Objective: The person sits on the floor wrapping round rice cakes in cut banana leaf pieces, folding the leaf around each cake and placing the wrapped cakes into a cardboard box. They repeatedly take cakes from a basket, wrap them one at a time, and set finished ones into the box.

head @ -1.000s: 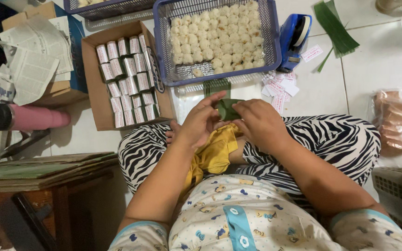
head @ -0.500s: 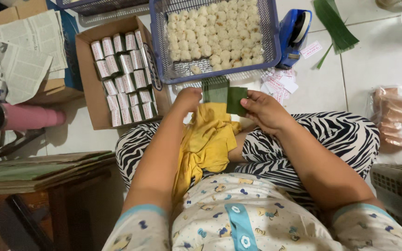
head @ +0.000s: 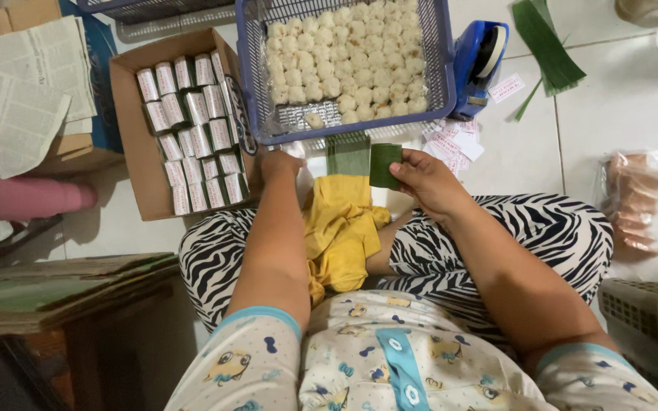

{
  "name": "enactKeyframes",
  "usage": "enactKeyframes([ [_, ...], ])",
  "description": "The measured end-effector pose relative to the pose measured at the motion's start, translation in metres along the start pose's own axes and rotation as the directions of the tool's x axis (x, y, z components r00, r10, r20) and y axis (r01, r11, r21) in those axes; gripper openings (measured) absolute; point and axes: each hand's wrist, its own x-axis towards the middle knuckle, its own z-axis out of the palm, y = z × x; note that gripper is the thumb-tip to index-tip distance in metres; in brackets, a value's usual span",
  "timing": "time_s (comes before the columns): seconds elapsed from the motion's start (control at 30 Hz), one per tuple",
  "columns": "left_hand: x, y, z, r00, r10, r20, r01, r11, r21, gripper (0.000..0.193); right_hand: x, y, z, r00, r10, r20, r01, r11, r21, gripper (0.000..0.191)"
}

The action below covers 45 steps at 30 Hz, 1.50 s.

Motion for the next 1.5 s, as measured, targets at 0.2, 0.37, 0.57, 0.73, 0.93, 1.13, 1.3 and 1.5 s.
enactKeyframes([
  [0.2,0.002,-0.009,0.007,0.994,0.103,-0.040,-0.102,0.994,0.035,0.039,0.010,-0.003,-0.002,0.997,0.050,-0.052,-0.052,0.998,-0.035,0.035],
  [0.37,-0.068,0.013,-0.010,0.969,0.195,-0.154,-0.223,0.956,-0.191,0.040,0.006,0.005,-0.004,0.995,0.079,-0.059,-0.081,0.996,-0.027,0.036],
  [0.57,-0.175,0.045,-0.011,0.797,0.504,-0.332,-0.603,0.638,-0.479,0.038,-0.001,0.025,0.009,0.994,0.062,-0.085,-0.062,0.998,-0.002,0.040],
  [0.73,-0.208,0.046,-0.012,0.540,0.670,-0.510,-0.842,0.432,-0.324,0.062,-0.011,0.025,0.016,0.997,-0.020,-0.070,0.026,0.995,0.095,0.039],
  [0.93,-0.196,0.046,-0.001,0.872,0.408,-0.269,-0.448,0.446,-0.775,0.047,-0.027,0.021,0.024,0.998,-0.029,-0.061,0.032,0.998,0.059,0.039],
  [1.13,-0.179,0.043,0.011,0.887,0.426,-0.177,-0.256,0.137,-0.957,0.045,-0.032,0.018,0.027,1.000,-0.017,0.017,0.015,0.997,0.074,0.037],
  [1.3,-0.175,0.043,0.003,0.903,0.425,-0.059,-0.153,0.190,-0.970,0.044,-0.029,0.017,0.026,0.996,0.023,-0.088,-0.017,0.997,0.069,0.037],
  [1.5,-0.175,0.035,-0.001,0.859,0.510,0.046,-0.028,0.137,-0.990,0.039,-0.027,0.024,0.026,1.000,-0.029,0.011,0.029,0.999,0.017,0.037],
])
